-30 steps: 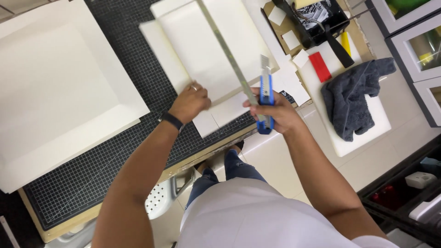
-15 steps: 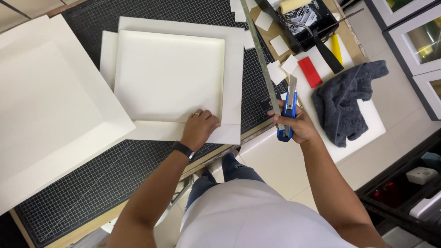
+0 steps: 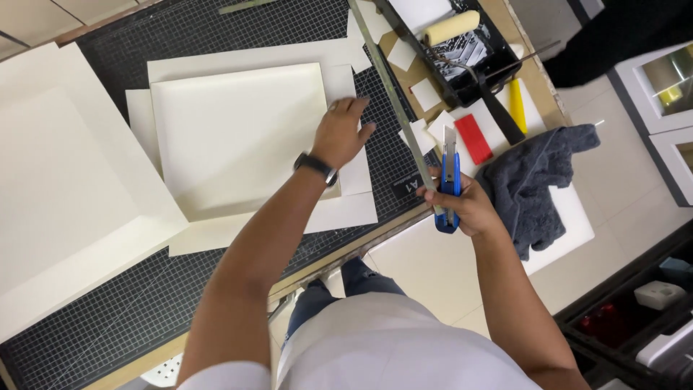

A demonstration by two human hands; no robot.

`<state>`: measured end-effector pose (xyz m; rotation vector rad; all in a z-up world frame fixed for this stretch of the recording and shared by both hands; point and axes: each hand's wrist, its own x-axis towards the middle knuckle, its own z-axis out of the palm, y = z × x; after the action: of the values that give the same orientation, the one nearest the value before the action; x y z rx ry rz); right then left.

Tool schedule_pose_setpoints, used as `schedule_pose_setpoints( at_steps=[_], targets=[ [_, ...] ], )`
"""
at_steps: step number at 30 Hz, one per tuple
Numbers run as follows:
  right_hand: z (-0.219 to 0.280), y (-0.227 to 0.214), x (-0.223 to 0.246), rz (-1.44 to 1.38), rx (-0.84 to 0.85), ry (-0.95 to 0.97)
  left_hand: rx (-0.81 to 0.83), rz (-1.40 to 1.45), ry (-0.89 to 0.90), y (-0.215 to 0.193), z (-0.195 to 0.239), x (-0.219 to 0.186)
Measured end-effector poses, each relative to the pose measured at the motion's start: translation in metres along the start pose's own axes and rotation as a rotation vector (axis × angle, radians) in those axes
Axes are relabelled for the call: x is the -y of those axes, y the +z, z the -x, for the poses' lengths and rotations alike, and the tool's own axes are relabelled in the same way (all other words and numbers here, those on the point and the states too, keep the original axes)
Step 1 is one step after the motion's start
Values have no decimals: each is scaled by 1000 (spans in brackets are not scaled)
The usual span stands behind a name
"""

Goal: Trimming the edges of white cardboard sheets using a utility knife and a ruler on a cutting mat

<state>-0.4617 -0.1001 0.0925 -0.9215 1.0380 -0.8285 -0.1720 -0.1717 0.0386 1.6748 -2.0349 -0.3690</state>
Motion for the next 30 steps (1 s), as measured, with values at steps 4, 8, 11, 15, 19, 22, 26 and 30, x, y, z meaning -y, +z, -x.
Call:
schedule_pose_setpoints(
  at_steps=[4, 8, 11, 15, 19, 22, 26, 30],
  targets=[
    [-1, -8, 12, 40, 32, -2, 214, -160, -330, 66, -75, 15],
    [-9, -17, 39, 158, 29, 252, 297, -362, -458, 90, -120, -3],
    [-13, -30, 47, 172, 62, 252, 196, -187, -333, 123, -140, 2],
    [-22, -45, 45, 153, 42, 232, -153, -262, -307, 126, -156, 46],
    [-25, -44, 47, 218, 87, 226, -149, -33, -120, 107, -137, 56],
    [-28, -50, 25, 146, 76, 110, 112, -89, 25, 59, -102, 49],
    [-23, -47, -5, 66, 105, 53, 821, -259, 234, -41, -30, 15],
    [-13, -40, -34, 44, 125, 80, 573, -465, 561, 7, 26, 63]
  ],
)
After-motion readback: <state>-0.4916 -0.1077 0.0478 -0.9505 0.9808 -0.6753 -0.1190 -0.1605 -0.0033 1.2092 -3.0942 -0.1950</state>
